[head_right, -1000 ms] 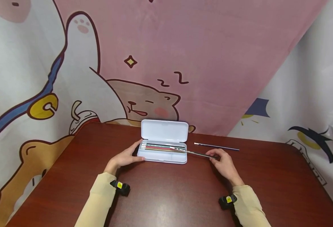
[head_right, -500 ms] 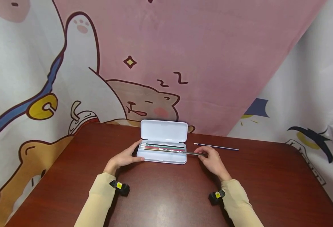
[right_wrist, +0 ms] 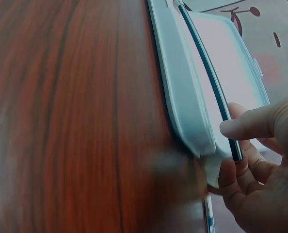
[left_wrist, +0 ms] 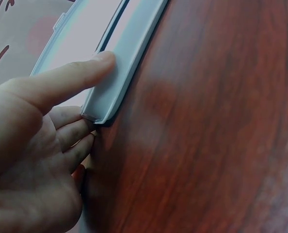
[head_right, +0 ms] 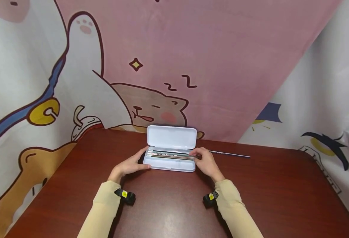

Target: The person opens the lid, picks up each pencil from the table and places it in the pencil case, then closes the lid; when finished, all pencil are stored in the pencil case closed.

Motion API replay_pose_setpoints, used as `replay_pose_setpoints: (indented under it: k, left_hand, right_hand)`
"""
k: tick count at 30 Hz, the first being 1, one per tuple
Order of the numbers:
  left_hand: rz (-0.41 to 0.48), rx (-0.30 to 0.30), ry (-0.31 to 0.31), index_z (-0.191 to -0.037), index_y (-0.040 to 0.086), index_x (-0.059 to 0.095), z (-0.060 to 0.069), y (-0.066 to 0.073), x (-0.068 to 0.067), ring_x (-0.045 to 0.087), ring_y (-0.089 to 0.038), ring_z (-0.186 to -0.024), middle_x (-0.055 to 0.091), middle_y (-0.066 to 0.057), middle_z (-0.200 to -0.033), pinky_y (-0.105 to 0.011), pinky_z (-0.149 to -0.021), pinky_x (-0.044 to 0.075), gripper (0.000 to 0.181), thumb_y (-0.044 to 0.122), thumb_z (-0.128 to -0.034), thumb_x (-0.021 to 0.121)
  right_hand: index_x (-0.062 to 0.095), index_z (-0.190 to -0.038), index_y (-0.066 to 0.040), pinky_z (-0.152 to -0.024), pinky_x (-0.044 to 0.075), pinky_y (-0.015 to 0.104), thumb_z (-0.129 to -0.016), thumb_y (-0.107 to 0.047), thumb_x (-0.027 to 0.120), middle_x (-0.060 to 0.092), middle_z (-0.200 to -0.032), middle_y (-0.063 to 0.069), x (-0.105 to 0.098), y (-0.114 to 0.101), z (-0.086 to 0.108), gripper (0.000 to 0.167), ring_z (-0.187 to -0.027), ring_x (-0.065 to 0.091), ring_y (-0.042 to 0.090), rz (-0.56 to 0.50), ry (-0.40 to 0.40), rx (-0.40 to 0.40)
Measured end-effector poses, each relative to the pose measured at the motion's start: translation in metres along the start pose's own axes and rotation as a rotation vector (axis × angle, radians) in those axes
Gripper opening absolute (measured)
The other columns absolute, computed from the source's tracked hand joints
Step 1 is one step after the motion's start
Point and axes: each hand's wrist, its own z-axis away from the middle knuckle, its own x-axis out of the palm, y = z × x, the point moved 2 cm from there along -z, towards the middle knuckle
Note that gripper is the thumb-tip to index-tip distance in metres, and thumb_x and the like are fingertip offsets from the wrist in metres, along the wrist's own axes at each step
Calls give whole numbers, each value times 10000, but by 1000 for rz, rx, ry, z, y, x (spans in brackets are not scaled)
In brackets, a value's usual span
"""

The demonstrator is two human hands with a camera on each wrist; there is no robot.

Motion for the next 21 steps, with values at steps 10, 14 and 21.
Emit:
replay_pose_setpoints:
  k: [10,14,21]
  left_hand:
    - [-6,7,1,-1533,24,179,-2,-2,3,207,-331,-1416,238,-192,-1549,-520,-1125,158,898,136,-836,736]
    - [-5,12,3,-1535,32,177,-2,-1,2,212,-327,-1414,240,-185,-1550,-524,-1124,157,899,128,-835,733]
    - [0,-9,7,-1539,53,184,0,0,1,210,-311,-1417,242,-165,-1554,-517,-1126,156,901,129,-832,737]
  right_hand:
    - [717,-927,-26,-785,460,416,-777,123,645,642,-909,81,18,-7,-5,223,-866,574,261,20,-16,-24]
    - [719,-919,-18,-766,462,405,-766,138,649,648,-903,81,22,-6,-6,229,-848,574,254,24,-6,-44]
    - [723,-934,-20,-780,454,408,-772,112,666,650,-927,85,23,-8,-6,217,-869,571,254,5,-18,-24]
